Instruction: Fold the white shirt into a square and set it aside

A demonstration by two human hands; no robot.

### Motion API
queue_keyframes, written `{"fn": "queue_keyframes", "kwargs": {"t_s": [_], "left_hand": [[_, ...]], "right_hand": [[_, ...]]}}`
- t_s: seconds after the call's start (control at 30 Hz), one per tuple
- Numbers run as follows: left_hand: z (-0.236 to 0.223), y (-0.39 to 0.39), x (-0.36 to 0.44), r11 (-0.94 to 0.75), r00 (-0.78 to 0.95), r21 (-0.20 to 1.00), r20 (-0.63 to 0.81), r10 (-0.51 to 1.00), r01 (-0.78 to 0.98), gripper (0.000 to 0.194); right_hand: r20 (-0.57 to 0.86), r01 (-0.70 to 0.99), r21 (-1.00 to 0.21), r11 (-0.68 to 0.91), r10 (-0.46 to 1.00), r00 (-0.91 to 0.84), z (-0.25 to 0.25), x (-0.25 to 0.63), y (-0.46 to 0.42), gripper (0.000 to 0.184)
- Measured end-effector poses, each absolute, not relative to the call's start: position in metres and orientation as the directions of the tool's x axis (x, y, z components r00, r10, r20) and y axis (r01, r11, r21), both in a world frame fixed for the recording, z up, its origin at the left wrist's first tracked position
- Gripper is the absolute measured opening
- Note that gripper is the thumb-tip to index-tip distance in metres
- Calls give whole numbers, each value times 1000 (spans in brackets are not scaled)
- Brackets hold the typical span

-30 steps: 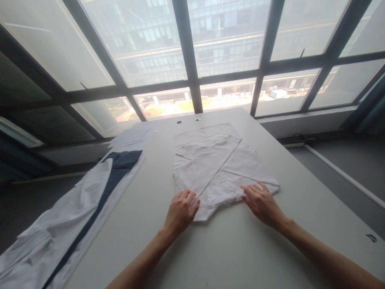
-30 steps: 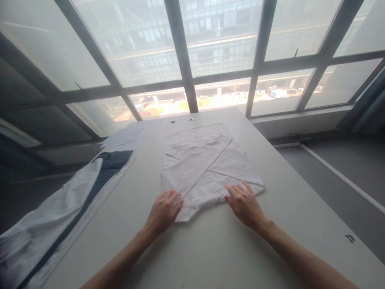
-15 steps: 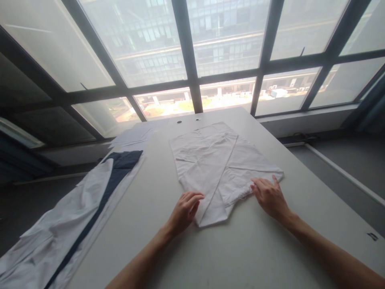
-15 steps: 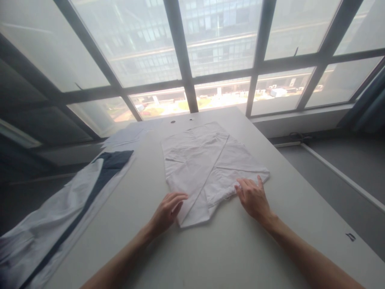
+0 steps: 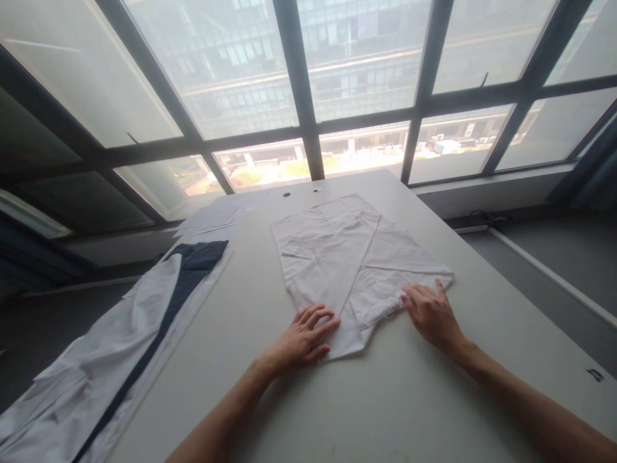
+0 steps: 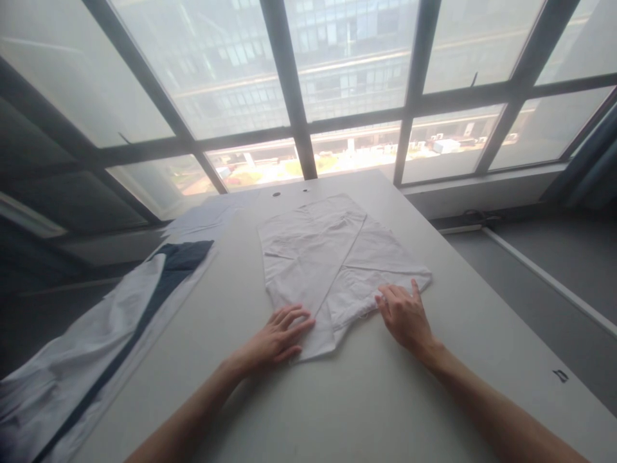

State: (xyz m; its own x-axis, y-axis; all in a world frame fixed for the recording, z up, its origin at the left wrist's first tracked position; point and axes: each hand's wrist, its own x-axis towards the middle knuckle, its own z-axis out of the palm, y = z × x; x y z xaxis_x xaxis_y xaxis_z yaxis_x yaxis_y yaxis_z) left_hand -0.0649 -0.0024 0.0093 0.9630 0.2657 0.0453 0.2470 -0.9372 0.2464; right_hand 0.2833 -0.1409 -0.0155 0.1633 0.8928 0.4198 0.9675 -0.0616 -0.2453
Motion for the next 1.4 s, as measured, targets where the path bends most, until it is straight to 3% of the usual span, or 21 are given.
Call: {"fn": "queue_keyframes", "kwargs": {"t_s": [0.17, 0.3, 0.5, 0.67, 0.87, 1.03, 1.4], "left_hand": [[7, 0, -66, -936, 966, 262, 39, 254, 235, 67], [-2, 4, -68, -935, 956, 272, 121, 266, 226, 65], [-4, 20, -73, -815, 739, 271, 345, 578, 511, 34], [-9, 36, -80, -739, 666, 280, 322, 673, 612, 30], [-8, 36, -80, -735, 672, 221, 301, 677, 641, 28], [5, 27, -75, -747, 696, 168, 279, 662, 643, 26], [26, -18, -49, -860, 829, 183, 232, 508, 476, 27]], "right_hand": [[402, 969, -236, -74, 900, 167, -16, 283, -141, 30], [402, 969, -237, -73, 901, 166, -17, 284, -141, 31], [495, 956, -293, 7, 856, 146, -12, 279, -144, 28], [460, 948, -308, 82, 885, 73, -6, 262, -150, 28], [330, 951, -263, 163, 942, -70, -1, 254, -151, 24], [336, 973, -218, 72, 942, 5, 6, 253, -150, 28], [381, 981, -111, -161, 905, 191, 5, 287, -144, 36]]}}
